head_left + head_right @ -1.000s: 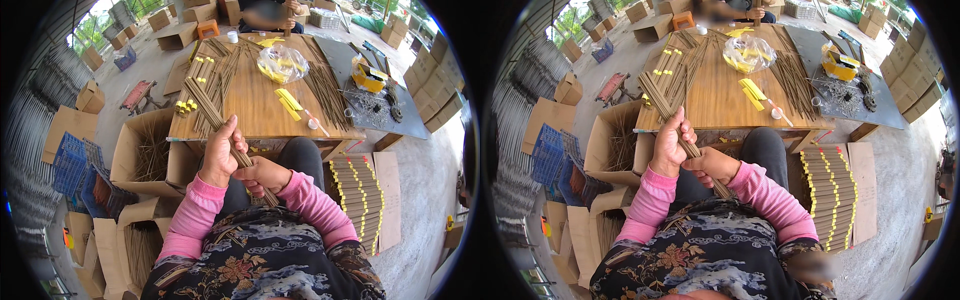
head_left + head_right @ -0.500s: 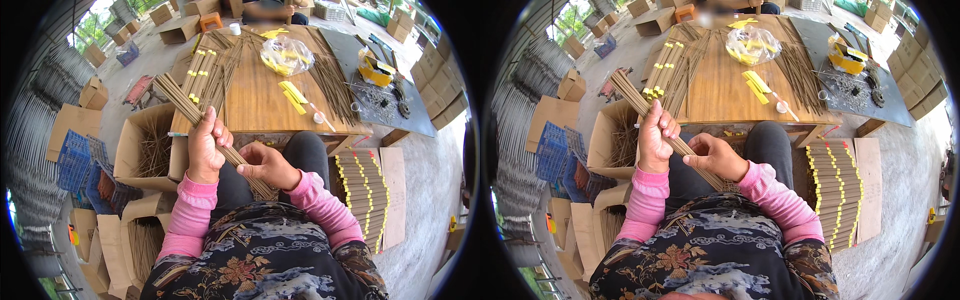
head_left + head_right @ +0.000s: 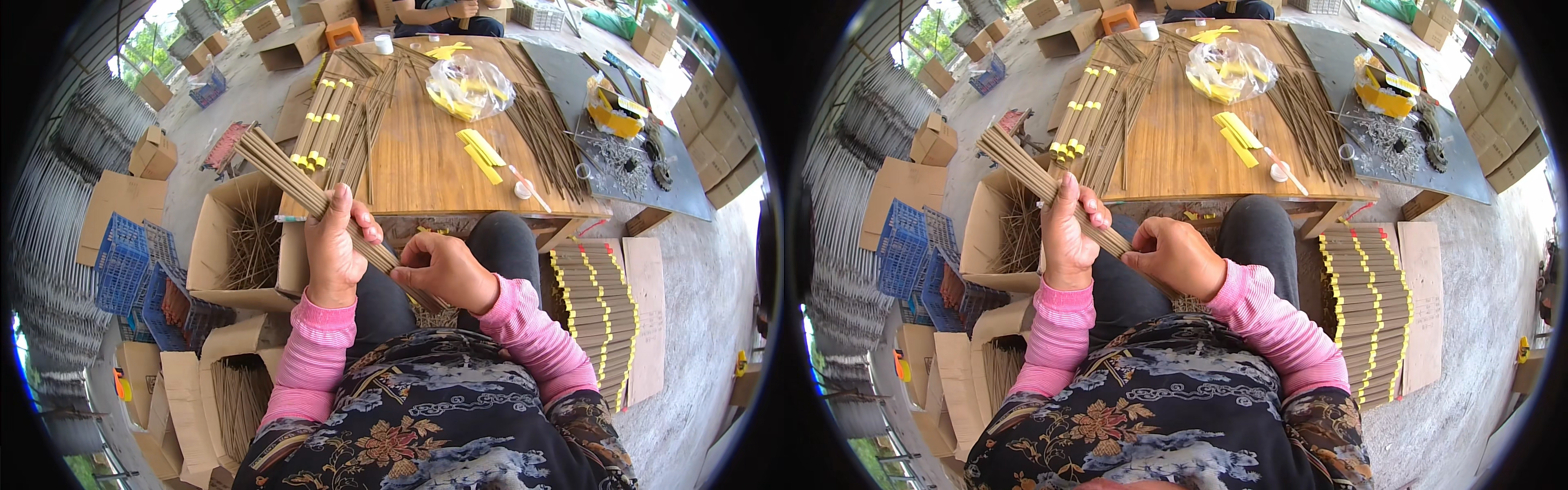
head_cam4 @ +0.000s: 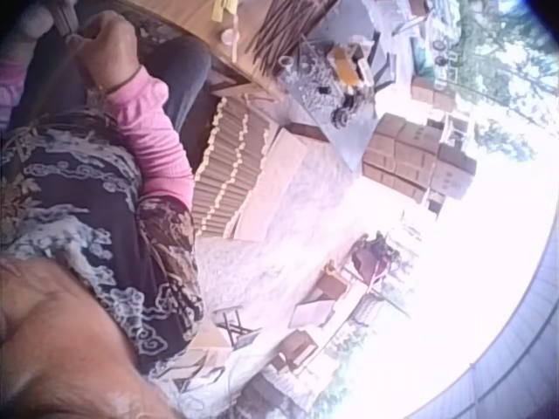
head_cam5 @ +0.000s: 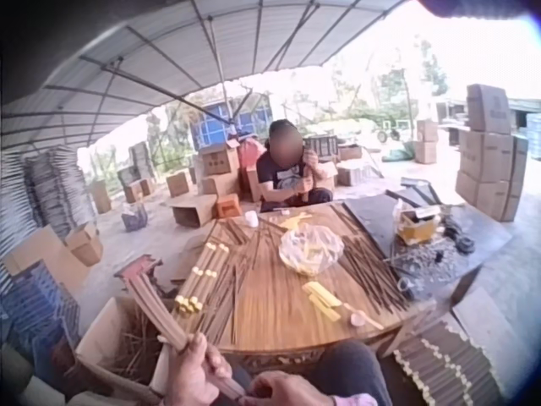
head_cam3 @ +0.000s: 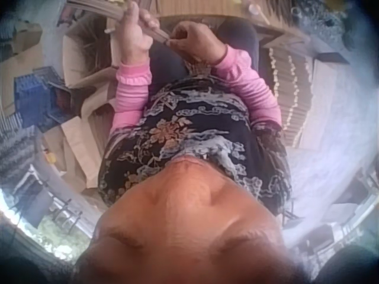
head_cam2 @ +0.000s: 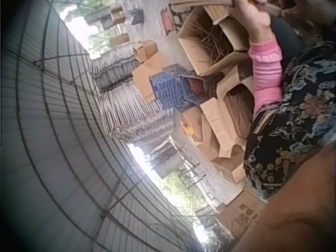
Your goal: The person gathers thin wooden sticks, aligns them into bundles, and secures them with yellow tape. They apply glue to the tape before wrapping it around the sticks to ensure the bundles stay together.
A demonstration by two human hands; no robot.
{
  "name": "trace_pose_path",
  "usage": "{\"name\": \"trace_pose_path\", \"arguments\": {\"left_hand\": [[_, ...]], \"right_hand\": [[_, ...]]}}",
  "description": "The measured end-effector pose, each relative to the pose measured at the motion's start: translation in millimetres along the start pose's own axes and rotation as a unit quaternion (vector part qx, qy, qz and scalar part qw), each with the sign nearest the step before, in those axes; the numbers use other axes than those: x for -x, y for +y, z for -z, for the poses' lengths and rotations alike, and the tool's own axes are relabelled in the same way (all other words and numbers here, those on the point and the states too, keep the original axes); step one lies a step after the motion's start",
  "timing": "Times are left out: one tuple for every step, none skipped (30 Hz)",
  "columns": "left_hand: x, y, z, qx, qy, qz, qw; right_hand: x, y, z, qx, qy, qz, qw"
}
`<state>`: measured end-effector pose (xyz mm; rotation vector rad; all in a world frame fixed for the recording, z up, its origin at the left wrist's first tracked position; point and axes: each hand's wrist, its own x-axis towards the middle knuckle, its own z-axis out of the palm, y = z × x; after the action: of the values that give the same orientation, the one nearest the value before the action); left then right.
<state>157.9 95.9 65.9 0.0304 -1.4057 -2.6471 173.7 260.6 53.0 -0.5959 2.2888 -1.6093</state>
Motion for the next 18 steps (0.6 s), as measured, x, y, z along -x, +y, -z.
{"name": "trace_pose_path", "arguments": {"left_hand": [[-0.2, -0.1, 1.6, 0.003, -0.003, 0.003, 1.0], [0.0, 1.1, 1.7, 0.008, -0.003, 0.009, 1.0], [0.4, 2.7, 1.3, 0.014, -0.004, 0.015, 1.0], [0.6, 3.9, 1.3, 0.019, -0.004, 0.021, 1.0], [0.6, 3.8, 1.5, 0.024, -0.008, 0.023, 0.999], [0.6, 3.6, 1.8, 0.028, -0.011, 0.025, 0.999], [0.4, 3.3, 2.1, 0.032, -0.015, 0.027, 0.999], [0.3, 2.8, 2.9, 0.028, -0.019, 0.028, 0.999], [0.1, 2.0, 3.8, 0.024, -0.023, 0.028, 0.999], [-0.2, 1.5, 4.6, 0.019, -0.027, 0.029, 0.999], [-0.7, 1.8, 5.2, 0.027, -0.025, 0.037, 0.999], [-1.5, 2.8, 6.0, 0.034, -0.024, 0.045, 0.998], [-2.4, 3.3, 6.8, 0.041, -0.022, 0.054, 0.997], [-3.3, 3.3, 8.0, 0.046, -0.016, 0.054, 0.997], [-4.5, 3.0, 9.7, 0.051, -0.009, 0.055, 0.997], [-6.0, 2.7, 11.7, 0.056, -0.003, 0.055, 0.997], [-9.5, 3.2, 16.1, 0.075, 0.01, 0.048, 0.996], [-14.6, 5.2, 22.3, 0.093, 0.023, 0.04, 0.995]], "right_hand": [[0.0, -1.4, 1.1, -0.004, -0.007, -0.005, 1.0], [-0.3, -3.2, 2.4, -0.016, -0.016, -0.005, 1.0], [-0.7, -5.0, 3.5, -0.027, -0.024, -0.004, 0.999], [-1.4, -5.8, 4.3, -0.039, -0.033, -0.003, 0.999], [-2.2, -4.6, 4.5, -0.045, -0.042, 0.001, 0.998], [-3.3, -2.5, 4.3, -0.051, -0.052, 0.005, 0.997], [-4.4, -1.3, 4.7, -0.058, -0.061, 0.01, 0.996], [-5.3, -2.4, 6.0, -0.041, -0.07, 0.009, 0.997], [-6.3, -4.7, 8.1, -0.024, -0.078, 0.008, 0.997], [-7.6, -5.7, 9.6, -0.007, -0.086, 0.008, 0.996], [-9.1, -5.0, 10.4, -0.033, -0.095, 0.006, 0.995], [-10.7, -3.9, 11.0, -0.059, -0.104, 0.004, 0.993], [-12.1, -3.1, 11.5, -0.085, -0.113, 0.002, 0.99], [-13.4, -4.0, 12.2, -0.084, -0.119, 0.004, 0.989], [-14.7, -5.5, 13.1, -0.083, -0.125, 0.007, 0.989], [-16.2, -6.3, 13.9, -0.082, -0.132, 0.01, 0.988], [-17.2, -5.2, 14.9, -0.075, -0.141, 0.005, 0.987], [-17.3, -3.4, 16.7, -0.068, -0.15, 0.0, 0.986]]}}
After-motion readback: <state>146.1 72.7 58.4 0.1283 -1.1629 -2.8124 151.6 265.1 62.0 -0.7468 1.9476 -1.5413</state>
